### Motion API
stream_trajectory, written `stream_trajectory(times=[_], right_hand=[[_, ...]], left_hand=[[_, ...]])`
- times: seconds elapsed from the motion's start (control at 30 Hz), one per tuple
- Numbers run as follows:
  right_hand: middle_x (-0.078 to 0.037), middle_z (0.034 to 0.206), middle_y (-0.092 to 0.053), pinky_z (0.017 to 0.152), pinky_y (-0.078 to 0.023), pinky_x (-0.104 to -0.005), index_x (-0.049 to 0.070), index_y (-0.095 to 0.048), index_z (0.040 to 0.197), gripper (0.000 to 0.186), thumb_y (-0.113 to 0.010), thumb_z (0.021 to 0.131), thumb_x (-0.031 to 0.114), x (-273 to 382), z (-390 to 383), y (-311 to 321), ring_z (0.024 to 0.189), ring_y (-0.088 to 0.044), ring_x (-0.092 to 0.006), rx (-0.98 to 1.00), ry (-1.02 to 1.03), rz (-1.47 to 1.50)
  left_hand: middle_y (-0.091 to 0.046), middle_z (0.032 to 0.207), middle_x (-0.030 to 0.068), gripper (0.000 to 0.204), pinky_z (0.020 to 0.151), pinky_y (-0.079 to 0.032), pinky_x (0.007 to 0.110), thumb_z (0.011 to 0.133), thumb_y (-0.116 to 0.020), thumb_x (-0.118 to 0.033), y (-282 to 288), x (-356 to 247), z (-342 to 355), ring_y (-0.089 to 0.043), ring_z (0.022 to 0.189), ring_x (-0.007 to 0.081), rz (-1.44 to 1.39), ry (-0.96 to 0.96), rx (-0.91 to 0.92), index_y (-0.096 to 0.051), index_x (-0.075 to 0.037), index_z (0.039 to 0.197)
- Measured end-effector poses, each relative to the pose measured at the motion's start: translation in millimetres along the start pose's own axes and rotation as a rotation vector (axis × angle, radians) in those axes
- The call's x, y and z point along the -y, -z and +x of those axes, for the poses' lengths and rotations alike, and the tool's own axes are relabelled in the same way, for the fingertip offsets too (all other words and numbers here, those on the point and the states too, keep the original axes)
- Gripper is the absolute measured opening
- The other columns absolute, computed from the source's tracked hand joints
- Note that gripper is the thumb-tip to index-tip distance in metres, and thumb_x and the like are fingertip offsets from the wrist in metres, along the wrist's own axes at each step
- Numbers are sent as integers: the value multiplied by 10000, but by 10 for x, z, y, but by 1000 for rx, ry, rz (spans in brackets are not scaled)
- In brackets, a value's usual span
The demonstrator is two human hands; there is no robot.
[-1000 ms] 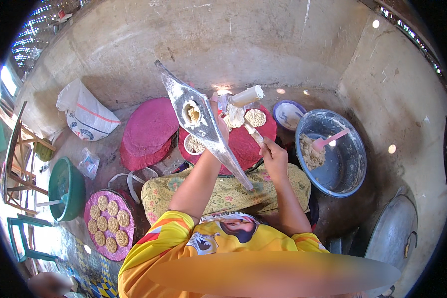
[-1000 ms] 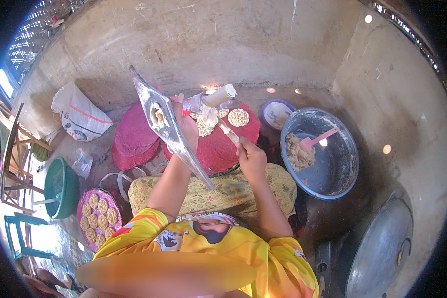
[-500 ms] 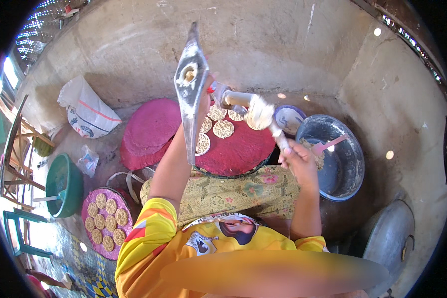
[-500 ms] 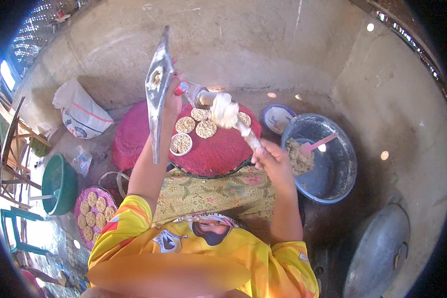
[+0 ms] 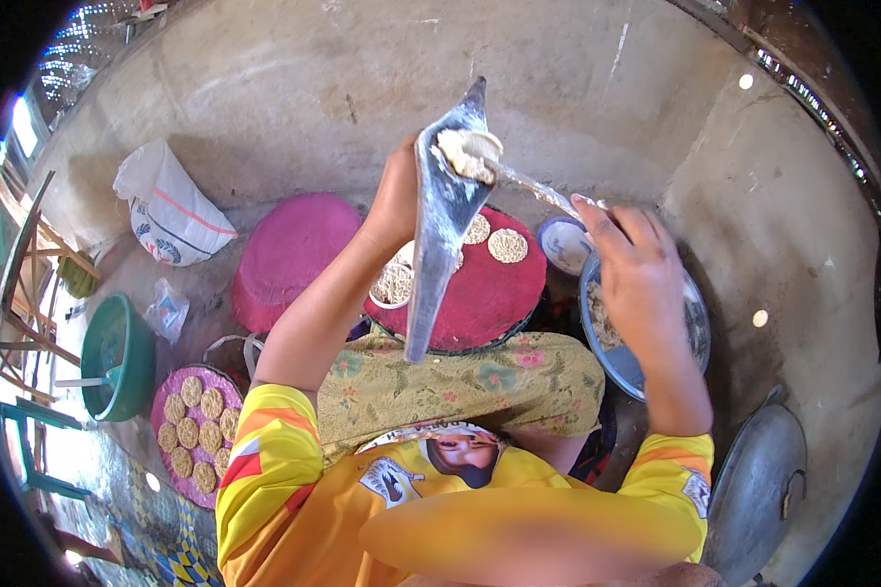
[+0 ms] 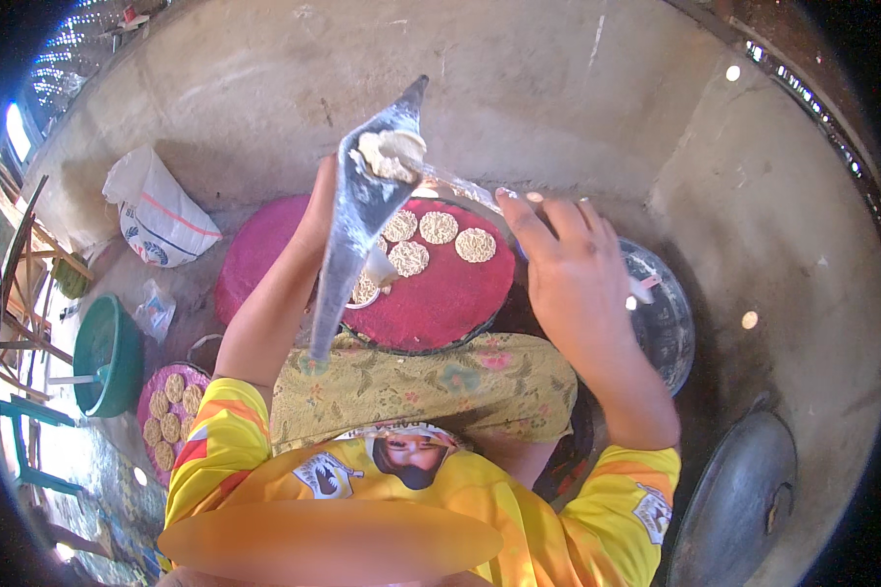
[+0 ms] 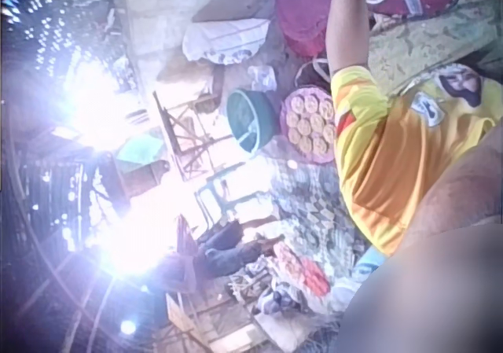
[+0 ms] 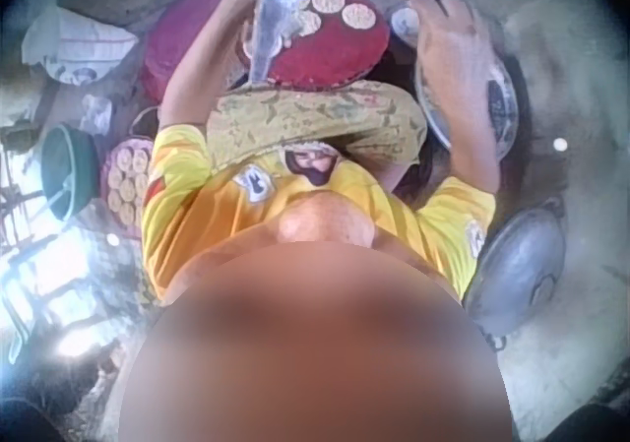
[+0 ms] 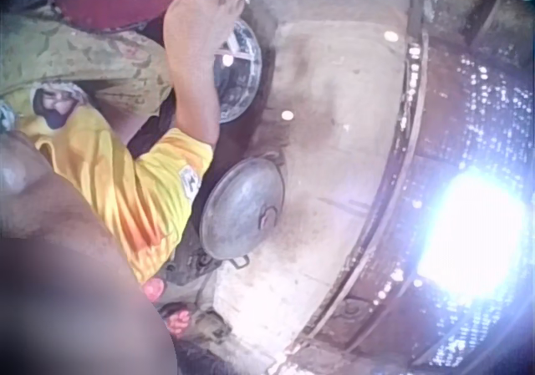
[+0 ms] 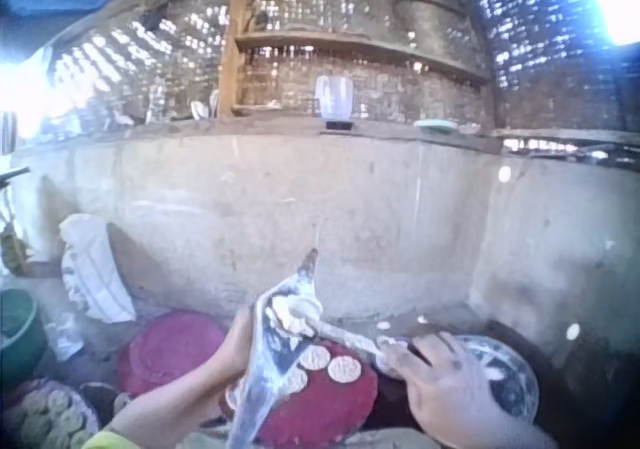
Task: The person scoops dough from a metal bowl and uses a cookie press to extrude patterned cookies onto a pink tray. They repeatedly fill the press, squeeze the handle, and place the formed cookies in rows on the tray.
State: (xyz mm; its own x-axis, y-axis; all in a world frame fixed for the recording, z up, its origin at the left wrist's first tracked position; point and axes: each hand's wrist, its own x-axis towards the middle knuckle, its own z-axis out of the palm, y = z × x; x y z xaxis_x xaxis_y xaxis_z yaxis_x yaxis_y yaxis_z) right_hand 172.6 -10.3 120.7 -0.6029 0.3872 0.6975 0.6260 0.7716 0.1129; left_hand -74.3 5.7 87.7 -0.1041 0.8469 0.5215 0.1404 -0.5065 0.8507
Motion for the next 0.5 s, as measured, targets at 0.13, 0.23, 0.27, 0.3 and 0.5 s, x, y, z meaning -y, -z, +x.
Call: stream_trajectory(times=[0.13,0.23,0.27,0.3,0.5], right_hand=[[-72,845,-551,697,-451,-357,103,-594,1043,312,-522,742,71,150,142,250,806,-550,-238,185,68,-231],[-61,825,-574,682,-450,-313,63,-589,1018,299,-527,734,132,338,184,169,800,-563,-208,286,194,-406],[-66,818,-576,685,-449,-309,51,-586,1021,305,-529,732,131,393,205,93,802,-564,-207,309,234,-426],[-71,811,-577,687,-449,-305,40,-584,1023,311,-531,731,129,417,220,36,803,-565,-207,324,280,-445],[-62,824,-596,671,-467,-317,47,-578,1048,317,-518,745,116,343,331,151,830,-585,-207,373,278,-407]], left_hand=[[-564,861,183,336,701,-472,380,600,-732,-184,-31,109,-136,-584,794,360,513,-146,-85,-614,2,854],[-566,884,188,332,696,-469,385,601,-729,-175,-43,258,-181,-587,806,350,585,-107,-85,-612,4,855],[-572,877,189,319,692,-468,384,604,-726,-162,-46,323,-200,-586,811,354,597,-96,-95,-609,3,851],[-572,873,190,326,692,-468,386,602,-726,-158,-49,393,-208,-586,810,356,592,-103,-83,-606,6,857],[-592,935,208,436,747,-475,368,617,-719,-142,22,625,-136,-603,835,329,501,-42,-54,-552,37,977]])
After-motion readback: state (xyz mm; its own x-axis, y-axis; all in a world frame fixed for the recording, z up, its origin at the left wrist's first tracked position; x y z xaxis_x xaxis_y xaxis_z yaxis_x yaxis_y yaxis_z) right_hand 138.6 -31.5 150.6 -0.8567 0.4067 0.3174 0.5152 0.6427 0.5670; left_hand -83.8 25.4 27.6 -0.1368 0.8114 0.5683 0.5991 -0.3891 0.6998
